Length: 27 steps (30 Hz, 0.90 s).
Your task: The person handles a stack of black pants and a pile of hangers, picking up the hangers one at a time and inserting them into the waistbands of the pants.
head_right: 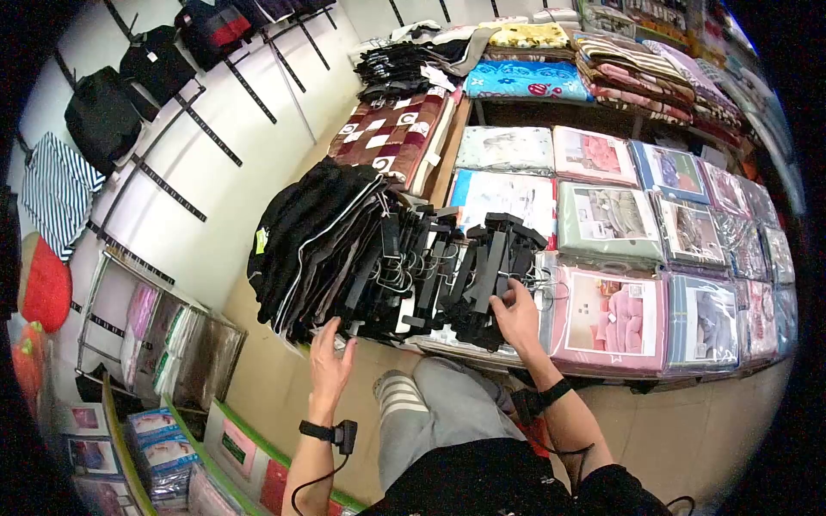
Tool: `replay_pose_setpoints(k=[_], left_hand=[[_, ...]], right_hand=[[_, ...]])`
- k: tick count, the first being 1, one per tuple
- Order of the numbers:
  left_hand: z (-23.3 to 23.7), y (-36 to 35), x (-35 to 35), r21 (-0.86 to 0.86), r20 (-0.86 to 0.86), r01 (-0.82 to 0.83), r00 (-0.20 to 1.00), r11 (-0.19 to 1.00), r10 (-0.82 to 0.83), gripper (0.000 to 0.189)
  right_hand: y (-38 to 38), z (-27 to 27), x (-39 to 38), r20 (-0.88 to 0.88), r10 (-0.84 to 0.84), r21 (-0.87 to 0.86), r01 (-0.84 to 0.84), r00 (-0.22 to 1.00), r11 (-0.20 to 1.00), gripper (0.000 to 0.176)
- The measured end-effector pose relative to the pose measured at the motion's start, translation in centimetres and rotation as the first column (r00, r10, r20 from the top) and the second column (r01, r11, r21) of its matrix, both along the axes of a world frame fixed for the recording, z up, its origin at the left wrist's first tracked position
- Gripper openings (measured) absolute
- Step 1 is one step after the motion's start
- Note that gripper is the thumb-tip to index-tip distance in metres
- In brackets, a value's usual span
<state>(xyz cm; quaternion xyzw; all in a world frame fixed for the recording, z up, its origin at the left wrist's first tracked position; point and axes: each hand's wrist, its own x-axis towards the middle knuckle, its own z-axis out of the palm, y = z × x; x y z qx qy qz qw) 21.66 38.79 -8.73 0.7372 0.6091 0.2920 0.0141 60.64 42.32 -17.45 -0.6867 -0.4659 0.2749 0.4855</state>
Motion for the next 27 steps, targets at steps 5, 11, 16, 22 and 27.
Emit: replay_pose_setpoints(k=[5,11,16,22,27], left_hand=[[-2.1,2.6,-0.8,-0.097,-0.158,0.076,0.983,0.992,-0.091,0.058],[-4.1,4.0,-1.4,0.04,-0.214,0.025,0.977,0.999,-0.016,0.061],[-4.5,4.7,-2.3,0.027,-0.209,0.015,0.978,1.0,-0.009,0.06],[-5.8,5.1,-2.6,0.074,-0.156,-0.014,0.987,0.997,0.025,0.057],[-5.2,4.5,-3.0,0.132,-0.024,-0.013,1.0,0.991,0.016,0.044]], right_hand=[[-1.2,0.7,-0.4,0.078,-0.02,0.036,0.017,0.997,0.999,0.056],[-0.2,1.6,-0.7,0.207,0.016,0.141,-0.045,0.978,0.989,0.041],[2.7,3.3,-1.9,0.152,0.256,0.088,-0.271,0.955,0.958,0.034],[8.1,10.2,-8.3,0.269,0.54,0.076,-0.577,0.798,0.813,0.03],[15.9,10.2,-14.8,0.39,0.669,0.221,-0.77,0.632,0.598,0.035]])
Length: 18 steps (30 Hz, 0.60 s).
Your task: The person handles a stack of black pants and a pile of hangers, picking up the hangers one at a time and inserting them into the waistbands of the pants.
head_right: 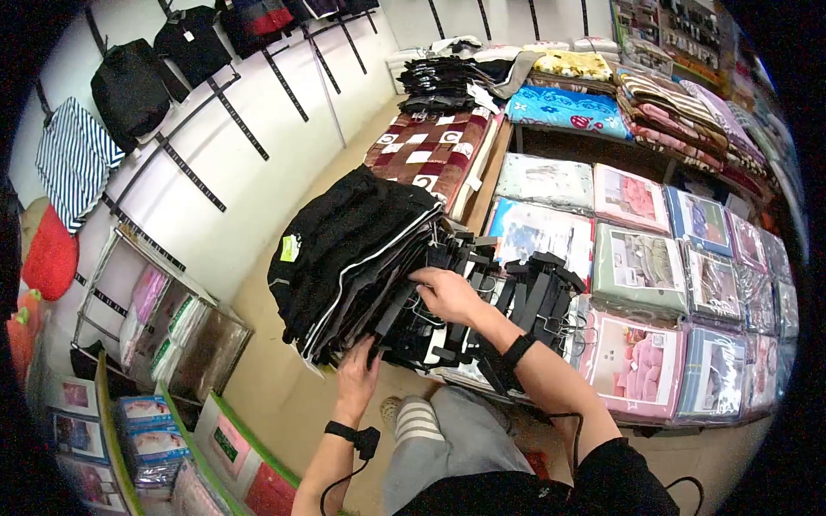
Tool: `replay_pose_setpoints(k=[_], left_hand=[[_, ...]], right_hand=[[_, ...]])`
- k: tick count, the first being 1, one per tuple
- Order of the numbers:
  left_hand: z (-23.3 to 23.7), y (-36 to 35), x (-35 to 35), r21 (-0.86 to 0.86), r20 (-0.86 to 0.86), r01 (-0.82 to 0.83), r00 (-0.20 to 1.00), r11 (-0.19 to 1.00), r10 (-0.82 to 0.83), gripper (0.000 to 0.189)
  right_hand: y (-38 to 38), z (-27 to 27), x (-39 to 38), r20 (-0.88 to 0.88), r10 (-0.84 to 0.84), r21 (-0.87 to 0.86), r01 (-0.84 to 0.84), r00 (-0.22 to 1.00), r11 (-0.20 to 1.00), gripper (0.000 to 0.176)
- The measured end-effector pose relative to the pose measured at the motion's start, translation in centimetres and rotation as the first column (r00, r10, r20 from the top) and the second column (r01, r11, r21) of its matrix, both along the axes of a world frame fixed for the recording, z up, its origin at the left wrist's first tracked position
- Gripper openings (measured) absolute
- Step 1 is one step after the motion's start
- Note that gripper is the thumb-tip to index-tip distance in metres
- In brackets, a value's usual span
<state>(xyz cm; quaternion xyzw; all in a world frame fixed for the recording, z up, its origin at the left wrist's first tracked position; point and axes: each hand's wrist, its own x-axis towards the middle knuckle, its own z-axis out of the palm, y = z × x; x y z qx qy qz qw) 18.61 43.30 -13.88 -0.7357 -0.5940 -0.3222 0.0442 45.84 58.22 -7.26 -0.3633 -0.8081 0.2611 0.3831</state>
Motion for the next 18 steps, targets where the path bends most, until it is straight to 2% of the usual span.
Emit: replay_pose_setpoints(k=[2,3,4,6,8,9,12,13,16,17,18], left_hand=[[-1.0,0.1,0.0,0.048,0.032,-0.011,0.999,0.999,0.01,0.047],[-0.6,-0.2,0.4,0.033,0.035,-0.057,0.998,0.998,0.056,0.045],[-0.6,0.0,0.5,0.039,0.059,-0.064,0.996,0.997,0.062,0.045],[-1.1,-0.2,0.4,0.044,0.11,-0.085,0.991,0.995,0.079,0.045],[-1.5,-0.1,0.2,0.042,0.102,-0.094,0.991,0.995,0.089,0.043],[-1.6,0.0,0.2,0.033,0.112,-0.099,0.989,0.995,0.094,0.042],[-1.6,0.2,-0.1,0.059,0.062,-0.068,0.996,0.996,0.065,0.045],[-1.5,0.2,-0.3,0.076,0.029,-0.051,0.998,0.996,0.049,0.048],[-1.7,0.2,-0.3,0.082,0.003,-0.052,0.999,0.995,0.052,0.052],[-1.7,0.1,-0.2,0.07,0.009,-0.06,0.998,0.996,0.059,0.053],[-1.7,0.1,-0.1,0.06,0.017,-0.068,0.998,0.996,0.067,0.055]], right_hand=[[2.9,-1.0,-1.0,0.08,-0.089,-0.019,0.091,0.993,0.996,0.041],[3.4,-0.3,-0.7,0.194,-0.182,-0.075,0.199,0.964,0.977,0.045],[5.2,-2.5,-0.4,0.176,-0.315,0.037,0.314,0.933,0.949,0.05],[5.4,-1.1,1.2,0.212,-0.474,-0.019,0.488,0.855,0.873,0.058],[6.4,-2.1,2.4,0.342,-0.505,0.117,0.498,0.792,0.859,0.064],[6.7,-2.6,2.6,0.281,-0.497,0.227,0.446,0.821,0.866,0.06],[7.9,-2.5,2.7,0.47,-0.32,0.345,0.162,0.823,0.925,0.051],[8.2,-2.4,2.1,0.484,-0.348,0.403,0.148,0.803,0.903,0.039],[9.3,-1.4,1.2,0.711,-0.324,0.358,0.076,0.624,0.931,0.032],[9.7,-2.1,0.8,0.687,-0.388,0.452,0.056,0.615,0.89,0.031],[10.2,-2.8,0.6,0.698,-0.393,0.466,0.038,0.599,0.884,0.031]])
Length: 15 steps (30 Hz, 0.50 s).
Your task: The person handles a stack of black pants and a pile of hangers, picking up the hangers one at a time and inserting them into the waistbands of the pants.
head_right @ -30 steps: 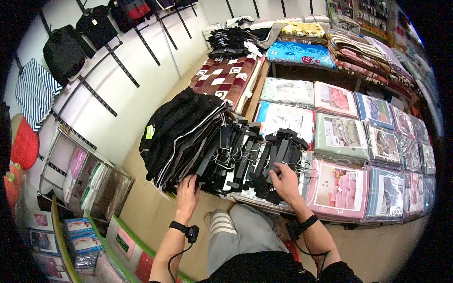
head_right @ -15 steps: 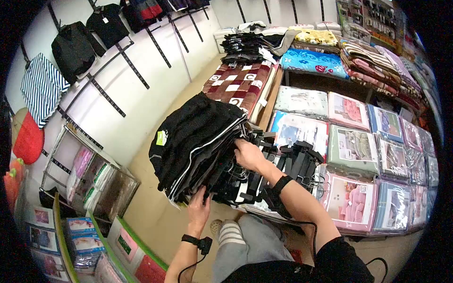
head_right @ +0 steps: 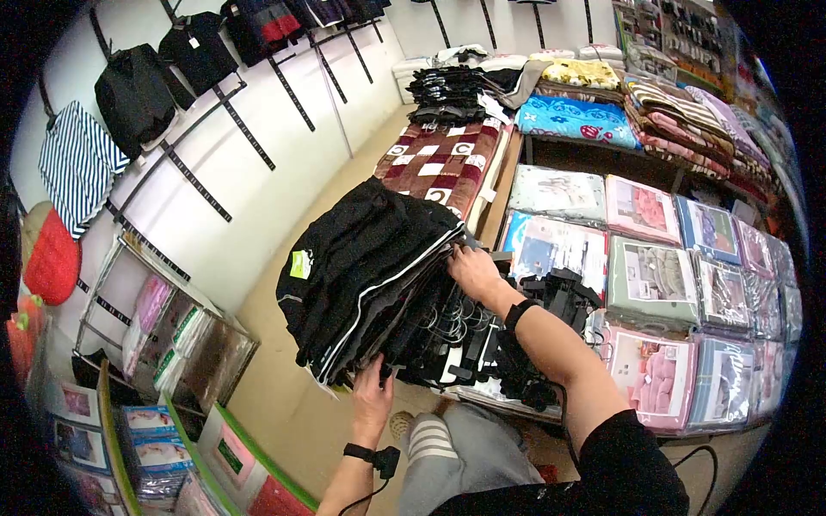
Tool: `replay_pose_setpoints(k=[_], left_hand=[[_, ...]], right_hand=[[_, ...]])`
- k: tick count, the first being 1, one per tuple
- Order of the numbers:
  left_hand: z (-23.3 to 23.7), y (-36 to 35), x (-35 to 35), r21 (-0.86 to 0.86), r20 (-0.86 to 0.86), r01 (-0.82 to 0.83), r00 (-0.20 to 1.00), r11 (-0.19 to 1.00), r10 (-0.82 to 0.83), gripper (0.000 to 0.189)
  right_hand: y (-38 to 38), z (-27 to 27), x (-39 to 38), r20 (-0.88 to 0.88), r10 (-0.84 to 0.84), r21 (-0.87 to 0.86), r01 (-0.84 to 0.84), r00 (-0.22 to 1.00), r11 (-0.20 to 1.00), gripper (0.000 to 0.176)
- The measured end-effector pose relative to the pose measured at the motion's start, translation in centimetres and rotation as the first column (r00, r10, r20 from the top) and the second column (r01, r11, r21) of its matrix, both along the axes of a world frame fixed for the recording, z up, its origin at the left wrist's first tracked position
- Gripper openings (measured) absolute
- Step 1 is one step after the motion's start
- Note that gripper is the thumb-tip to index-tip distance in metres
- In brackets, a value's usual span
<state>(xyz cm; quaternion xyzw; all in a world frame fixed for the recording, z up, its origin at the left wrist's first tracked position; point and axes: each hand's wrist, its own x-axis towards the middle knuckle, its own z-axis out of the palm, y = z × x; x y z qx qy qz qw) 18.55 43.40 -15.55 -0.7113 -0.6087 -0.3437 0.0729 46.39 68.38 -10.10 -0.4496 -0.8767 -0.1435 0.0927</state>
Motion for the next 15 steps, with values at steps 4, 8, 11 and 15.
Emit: replay_pose_setpoints(k=[4,8,11,15], left_hand=[[0.3,0.0,0.2,-0.007,-0.017,-0.008,1.0,1.0,0.008,0.056],[0.6,0.3,0.2,-0.02,0.004,-0.023,1.0,1.0,0.023,0.049],[1.3,0.6,0.0,-0.009,0.066,-0.038,0.997,0.999,0.039,0.043],[3.3,0.9,0.0,-0.039,0.081,-0.131,0.988,0.991,0.134,0.038]], right_hand=[[0.1,0.1,0.0,0.049,0.022,0.009,-0.022,0.999,1.0,0.027],[1.2,0.5,0.4,0.105,0.074,0.0,-0.074,0.992,0.997,0.025],[1.5,1.8,0.7,0.157,0.098,-0.055,-0.09,0.983,0.994,0.024],[1.6,4.0,1.0,0.14,0.137,-0.056,-0.13,0.981,0.99,0.019]])
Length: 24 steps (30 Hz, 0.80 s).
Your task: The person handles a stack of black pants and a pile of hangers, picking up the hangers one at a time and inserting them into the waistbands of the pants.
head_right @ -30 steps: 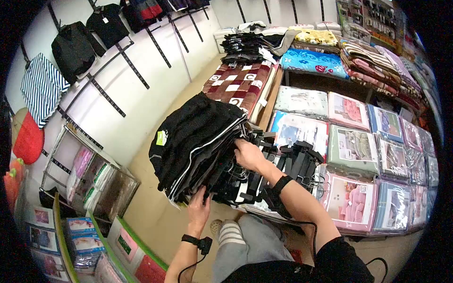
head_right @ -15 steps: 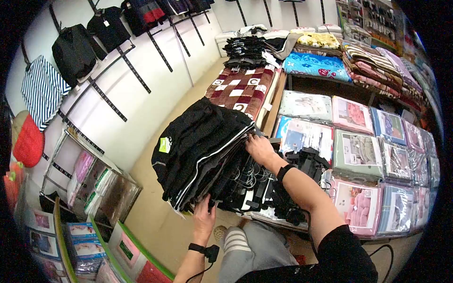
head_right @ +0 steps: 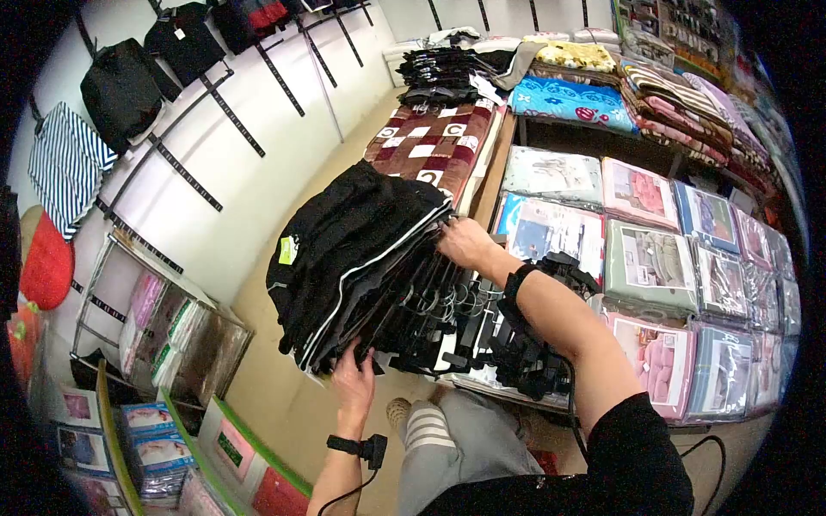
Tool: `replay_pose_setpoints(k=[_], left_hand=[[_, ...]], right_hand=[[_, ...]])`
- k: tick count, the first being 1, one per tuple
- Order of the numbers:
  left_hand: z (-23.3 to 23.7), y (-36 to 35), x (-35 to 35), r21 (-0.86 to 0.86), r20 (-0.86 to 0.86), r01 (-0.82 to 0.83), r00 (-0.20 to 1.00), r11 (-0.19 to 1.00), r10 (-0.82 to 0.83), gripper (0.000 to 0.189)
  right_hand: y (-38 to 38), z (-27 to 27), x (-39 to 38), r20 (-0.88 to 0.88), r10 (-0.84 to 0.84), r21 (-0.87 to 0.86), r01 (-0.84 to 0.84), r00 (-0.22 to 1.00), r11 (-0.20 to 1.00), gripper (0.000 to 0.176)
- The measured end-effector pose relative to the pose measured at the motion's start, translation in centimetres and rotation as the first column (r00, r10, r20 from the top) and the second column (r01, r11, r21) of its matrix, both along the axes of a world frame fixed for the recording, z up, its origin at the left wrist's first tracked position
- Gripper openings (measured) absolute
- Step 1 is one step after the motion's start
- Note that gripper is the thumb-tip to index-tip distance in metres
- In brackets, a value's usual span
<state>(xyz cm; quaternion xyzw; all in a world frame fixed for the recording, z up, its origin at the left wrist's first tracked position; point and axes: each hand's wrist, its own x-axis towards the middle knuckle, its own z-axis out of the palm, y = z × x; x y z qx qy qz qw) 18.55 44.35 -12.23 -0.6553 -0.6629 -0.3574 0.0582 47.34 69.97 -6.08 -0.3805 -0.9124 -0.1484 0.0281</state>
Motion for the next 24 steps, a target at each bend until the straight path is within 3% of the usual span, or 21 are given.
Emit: replay_pose_setpoints(k=[3,4,9,11,13,15,17,19,20,21,23,24], left_hand=[[1.1,0.3,0.0,0.011,0.092,0.021,0.996,1.0,-0.022,0.036],[0.9,0.3,-0.3,-0.123,0.162,-0.013,0.986,0.992,0.033,0.032],[2.3,0.2,-0.7,-0.092,0.134,0.058,0.99,0.994,-0.045,0.029],[2.9,0.2,-0.5,0.016,0.098,0.121,0.988,0.993,-0.122,0.03],[4.7,-0.1,0.9,-0.105,0.169,0.114,0.981,0.988,-0.095,0.031],[5.0,-0.7,2.0,-0.157,0.228,0.127,0.97,0.979,-0.089,0.033],[4.7,-1.0,3.0,-0.133,0.271,0.158,0.955,0.978,-0.118,0.035],[5.2,-2.5,4.3,-0.14,0.194,0.187,0.968,0.972,-0.159,0.039],[5.3,-3.7,5.0,-0.138,0.198,0.217,0.962,0.966,-0.187,0.041],[5.4,-4.7,5.9,-0.132,0.203,0.246,0.955,0.96,-0.217,0.042],[5.4,-6.7,7.6,-0.107,0.234,0.296,0.935,0.949,-0.265,0.043],[4.9,-7.3,8.3,-0.053,0.24,0.323,0.923,0.945,-0.302,0.042]], right_hand=[[0.5,-0.7,-0.3,-0.042,0.011,0.032,-0.01,0.999,0.999,0.018],[0.9,-1.0,-0.2,-0.06,0.015,0.043,-0.012,0.998,0.999,0.018],[2.1,-1.1,0.2,-0.044,0.124,0.051,-0.122,0.991,0.991,0.018],[1.9,-0.4,0.8,-0.058,0.156,0.112,-0.149,0.986,0.982,0.019],[0.4,1.9,2.2,-0.049,0.125,0.062,-0.122,0.991,0.991,0.026],[0.1,0.9,4.0,-0.221,0.179,0.19,-0.138,0.959,0.972,0.027],[-1.5,0.8,6.2,-0.219,0.122,0.114,-0.099,0.968,0.989,0.026],[-4.8,2.7,8.1,-0.251,0.05,0.065,-0.035,0.967,0.997,0.026],[-6.9,3.6,9.0,-0.296,-0.001,-0.014,-0.004,0.955,1.0,0.043],[-8.6,3.6,9.9,-0.423,-0.019,0.002,0.022,0.906,1.0,0.05],[-12.5,2.4,12.0,-0.652,-0.042,0.024,0.077,0.757,0.997,0.063],[-14.4,1.0,12.9,-0.757,-0.112,0.004,0.176,0.644,0.984,0.079]])
